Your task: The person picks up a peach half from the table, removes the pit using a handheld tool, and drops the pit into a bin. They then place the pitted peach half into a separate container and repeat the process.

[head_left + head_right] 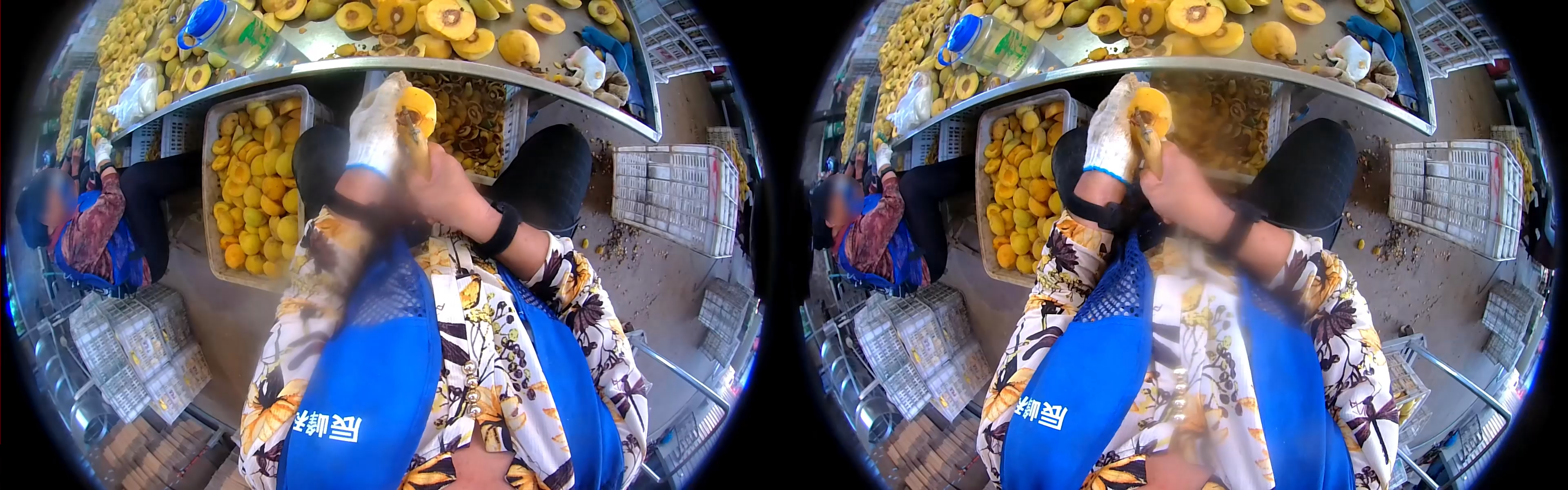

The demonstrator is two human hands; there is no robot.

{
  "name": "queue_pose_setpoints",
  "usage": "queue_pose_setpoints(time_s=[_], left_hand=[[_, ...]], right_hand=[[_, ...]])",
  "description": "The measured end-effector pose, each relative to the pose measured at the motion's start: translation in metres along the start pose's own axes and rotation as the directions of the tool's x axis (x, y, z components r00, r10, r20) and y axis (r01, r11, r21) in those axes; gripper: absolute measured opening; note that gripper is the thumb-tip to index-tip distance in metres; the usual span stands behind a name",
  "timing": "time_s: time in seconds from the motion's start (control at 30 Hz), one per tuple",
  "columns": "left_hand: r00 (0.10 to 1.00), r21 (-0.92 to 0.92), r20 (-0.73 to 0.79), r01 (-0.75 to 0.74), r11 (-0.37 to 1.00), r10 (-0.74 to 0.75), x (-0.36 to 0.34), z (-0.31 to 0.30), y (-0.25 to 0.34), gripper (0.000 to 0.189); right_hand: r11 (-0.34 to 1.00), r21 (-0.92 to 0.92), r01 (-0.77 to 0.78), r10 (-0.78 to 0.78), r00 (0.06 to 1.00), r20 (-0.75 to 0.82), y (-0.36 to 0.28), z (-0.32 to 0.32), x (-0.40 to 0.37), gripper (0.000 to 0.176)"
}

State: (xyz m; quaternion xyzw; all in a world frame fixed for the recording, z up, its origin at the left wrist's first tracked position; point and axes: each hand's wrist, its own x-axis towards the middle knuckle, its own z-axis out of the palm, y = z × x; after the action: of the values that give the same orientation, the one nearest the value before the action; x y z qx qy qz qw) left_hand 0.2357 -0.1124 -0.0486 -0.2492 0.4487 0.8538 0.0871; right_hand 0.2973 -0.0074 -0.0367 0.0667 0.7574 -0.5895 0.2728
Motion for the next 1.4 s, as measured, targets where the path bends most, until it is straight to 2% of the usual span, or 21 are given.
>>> queue_pose_setpoints(time_s=[0.2,0.3,0.4,0.47,0.5,0.57,0.6,0.63,0.67,0.7,0.73,0.77,0.8,0.87,0.93,1.07,1.13,1.2,1.27,1.37,1.4], left_hand=[[0.987,0.066,0.062,-0.150,0.986,0.146,0.016,-0.010,-0.017,0.023],[0.983,0.089,0.045,-0.180,0.980,0.176,0.010,-0.005,-0.018,0.019],[0.952,0.221,0.130,-0.300,0.928,0.276,0.034,-0.021,-0.033,0.027],[0.987,0.068,0.121,-0.117,0.991,0.108,0.037,-0.024,-0.033,0.037],[0.988,-0.134,0.126,0.110,0.985,-0.093,0.029,-0.020,-0.025,0.043],[0.952,-0.394,0.035,0.291,0.872,-0.303,0.036,-0.022,-0.013,0.057],[0.980,-0.265,-0.133,0.107,0.958,-0.146,0.042,-0.045,-0.007,0.053],[0.998,-0.216,-0.041,0.039,0.976,-0.049,0.031,-0.063,0.016,0.050],[0.998,-0.253,0.060,-0.004,0.968,0.020,0.035,-0.094,0.030,0.048],[0.970,-0.080,-0.194,-0.165,0.983,0.147,0.027,-0.112,0.045,0.046],[0.905,0.161,-0.278,-0.286,0.945,0.322,0.027,-0.135,0.053,0.038],[0.803,0.412,-0.350,-0.330,0.849,0.483,0.027,-0.159,0.061,0.036],[0.706,0.874,-0.274,-0.100,0.475,0.654,0.029,-0.181,0.070,0.033],[0.620,0.997,0.058,-0.002,-0.072,0.782,0.029,-0.173,0.094,0.042],[0.627,0.970,0.233,-0.094,-0.225,0.743,0.050,-0.135,0.113,0.051],[0.710,0.856,0.494,-0.295,-0.425,0.501,0.127,-0.039,0.127,0.051],[0.831,0.860,0.392,-0.178,-0.479,0.395,0.157,0.000,0.115,0.047],[0.936,0.808,0.343,-0.250,-0.534,0.081,0.196,0.013,0.103,0.058],[0.910,0.853,0.334,-0.182,-0.490,0.244,0.226,0.010,0.091,0.048],[0.889,0.827,0.420,-0.292,-0.480,0.183,0.199,0.017,0.104,0.042],[0.901,0.869,0.390,-0.291,-0.401,0.190,0.188,0.015,0.108,0.044]], right_hand=[[0.991,0.100,-0.092,0.076,0.985,0.154,0.002,-0.009,0.002,0.024],[0.869,0.424,-0.257,0.125,0.941,0.315,0.005,-0.010,-0.001,0.011],[0.719,0.564,-0.407,0.105,0.865,0.490,0.002,-0.021,0.005,0.009],[0.628,0.629,-0.458,0.023,0.819,0.573,0.017,-0.026,0.017,0.010],[0.586,0.659,-0.472,-0.035,0.798,0.602,0.019,-0.026,0.020,0.010],[0.580,0.694,-0.426,-0.026,0.842,0.538,0.016,-0.029,0.020,0.008],[0.579,0.708,-0.404,-0.019,0.862,0.507,0.010,-0.031,0.018,0.006],[0.577,0.722,-0.381,-0.012,0.881,0.474,0.008,-0.034,0.018,0.005],[0.664,0.689,-0.290,0.029,0.931,0.364,0.017,-0.038,0.026,0.006],[0.802,0.538,-0.259,0.110,0.949,0.294,0.032,-0.044,0.036,0.008],[0.902,0.359,-0.240,0.174,0.963,0.207,0.045,-0.050,0.044,0.012],[0.988,0.072,-0.133,0.122,0.982,0.142,0.049,-0.053,0.047,0.019],[0.974,-0.225,-0.031,0.054,0.994,0.094,0.052,-0.055,0.049,0.025],[0.878,-0.469,0.096,-0.092,0.995,0.032,0.049,-0.051,0.053,0.027],[0.905,-0.398,0.152,-0.171,0.985,-0.011,0.037,-0.041,0.052,0.022],[0.948,-0.276,0.157,-0.161,0.987,0.010,0.039,-0.035,0.050,0.023],[0.918,-0.337,0.208,-0.232,0.972,-0.032,0.042,-0.037,0.042,0.023],[0.897,-0.379,0.229,-0.274,0.959,-0.070,0.044,-0.041,0.032,0.023],[0.908,-0.350,0.230,-0.281,0.955,-0.101,0.033,-0.049,0.021,0.024],[0.905,-0.378,0.196,-0.289,0.935,-0.208,0.021,-0.062,0.020,0.024],[0.894,-0.338,0.292,-0.388,0.883,-0.264,0.025,-0.065,0.028,0.026]])
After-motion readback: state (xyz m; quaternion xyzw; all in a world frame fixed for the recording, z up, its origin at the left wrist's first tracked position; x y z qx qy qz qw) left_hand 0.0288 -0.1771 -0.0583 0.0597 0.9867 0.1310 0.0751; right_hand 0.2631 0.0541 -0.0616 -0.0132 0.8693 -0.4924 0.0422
